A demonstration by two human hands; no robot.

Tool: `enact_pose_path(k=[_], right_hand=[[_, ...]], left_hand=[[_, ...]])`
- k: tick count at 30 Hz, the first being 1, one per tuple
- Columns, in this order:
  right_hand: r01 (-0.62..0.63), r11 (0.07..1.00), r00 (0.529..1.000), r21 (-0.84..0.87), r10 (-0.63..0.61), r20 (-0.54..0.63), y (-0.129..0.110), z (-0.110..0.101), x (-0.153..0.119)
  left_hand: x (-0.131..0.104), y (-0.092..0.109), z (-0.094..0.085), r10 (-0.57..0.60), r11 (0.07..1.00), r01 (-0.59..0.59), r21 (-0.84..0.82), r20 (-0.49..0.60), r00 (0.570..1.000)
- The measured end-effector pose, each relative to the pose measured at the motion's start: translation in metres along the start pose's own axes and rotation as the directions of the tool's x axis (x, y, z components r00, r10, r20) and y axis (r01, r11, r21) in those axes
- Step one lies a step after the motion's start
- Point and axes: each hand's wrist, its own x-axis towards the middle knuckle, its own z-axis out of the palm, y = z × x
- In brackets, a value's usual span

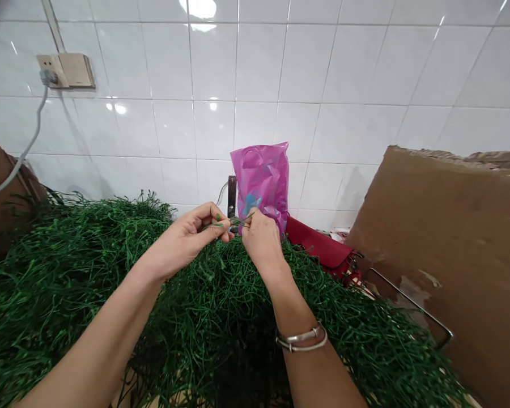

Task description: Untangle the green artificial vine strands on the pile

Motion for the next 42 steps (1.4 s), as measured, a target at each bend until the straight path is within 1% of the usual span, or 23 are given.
enact_pose_path(k=[1,3,5,6,8,10,11,13,15,16,17,19,23,27,30,32,34,36,38,42], right_hand=[[-0.009,1.000,1.000,-0.016,0.009,0.019,0.004,0.000,0.002],[-0.008,1.000,0.993,-0.018,0.010,0.117,0.012,-0.004,0.004],[0.017,1.000,0.969,0.013,-0.019,0.246,0.015,-0.011,0.005],[0.032,0.999,0.955,0.035,-0.041,0.292,0.014,-0.015,0.005],[0.063,0.995,0.943,0.081,-0.086,0.322,0.010,-0.023,0.004],[0.082,0.988,0.948,0.134,-0.119,0.297,0.002,-0.029,0.001],[0.077,0.978,0.948,0.192,-0.131,0.289,-0.003,-0.031,0.000],[0.040,0.931,0.935,0.363,-0.162,0.314,-0.012,-0.031,-0.004],[-0.030,0.844,0.907,0.535,-0.202,0.370,-0.018,-0.026,-0.007],[-0.067,0.801,0.892,0.595,-0.219,0.395,-0.020,-0.023,-0.008],[-0.097,0.772,0.882,0.629,-0.226,0.413,-0.021,-0.020,-0.008],[-0.143,0.741,0.875,0.656,-0.216,0.434,-0.020,-0.015,-0.008],[-0.161,0.748,0.888,0.644,-0.175,0.425,-0.016,-0.012,-0.006],[-0.125,0.778,0.886,0.616,-0.191,0.422,-0.016,-0.016,-0.006],[-0.106,0.800,0.901,0.590,-0.174,0.398,-0.016,-0.020,-0.007],[-0.152,0.772,0.913,0.617,-0.130,0.387,-0.015,-0.022,-0.006],[-0.215,0.707,0.926,0.674,-0.072,0.371,-0.013,-0.022,-0.003],[-0.249,0.642,0.937,0.725,-0.030,0.348,-0.009,-0.021,0.000],[-0.247,0.613,0.948,0.751,-0.008,0.319,-0.006,-0.018,0.003],[-0.221,0.587,0.967,0.779,0.027,0.254,-0.002,-0.008,0.007]], left_hand=[[-0.001,0.004,-0.001,0.018,1.000,-0.018,-0.011,-0.013,1.000],[-0.003,0.009,-0.005,0.016,0.999,-0.019,-0.042,-0.069,0.997],[-0.002,0.008,-0.010,-0.035,0.996,0.025,-0.087,-0.116,0.993],[-0.001,0.005,-0.013,-0.072,0.992,0.058,-0.113,-0.125,0.989],[0.002,-0.001,-0.017,-0.149,0.978,0.127,-0.168,-0.126,0.981],[0.003,-0.005,-0.018,-0.206,0.959,0.179,-0.222,-0.103,0.973],[0.003,-0.005,-0.018,-0.221,0.951,0.194,-0.240,-0.090,0.971],[0.003,-0.005,-0.018,-0.235,0.942,0.210,-0.263,-0.067,0.970],[0.002,-0.004,-0.017,-0.238,0.936,0.215,-0.277,-0.049,0.970],[0.002,-0.003,-0.016,-0.235,0.936,0.214,-0.280,-0.043,0.971],[0.002,-0.003,-0.016,-0.228,0.937,0.209,-0.280,-0.037,0.973],[0.002,-0.005,-0.016,-0.202,0.946,0.187,-0.265,-0.032,0.979],[0.003,-0.009,-0.016,-0.144,0.973,0.131,-0.191,-0.057,0.988],[0.005,-0.012,-0.017,-0.140,0.985,0.128,-0.120,-0.098,0.985],[0.005,-0.013,-0.018,-0.130,0.989,0.120,-0.083,-0.121,0.984],[0.005,-0.013,-0.016,-0.124,0.991,0.117,-0.068,-0.117,0.985],[0.004,-0.012,-0.013,-0.124,0.991,0.119,-0.065,-0.092,0.988],[0.005,-0.012,-0.009,-0.125,0.991,0.121,-0.064,-0.067,0.990],[0.006,-0.013,-0.005,-0.123,0.991,0.120,-0.052,-0.059,0.991],[0.008,-0.015,0.000,-0.117,0.993,0.119,0.018,-0.069,0.991]])
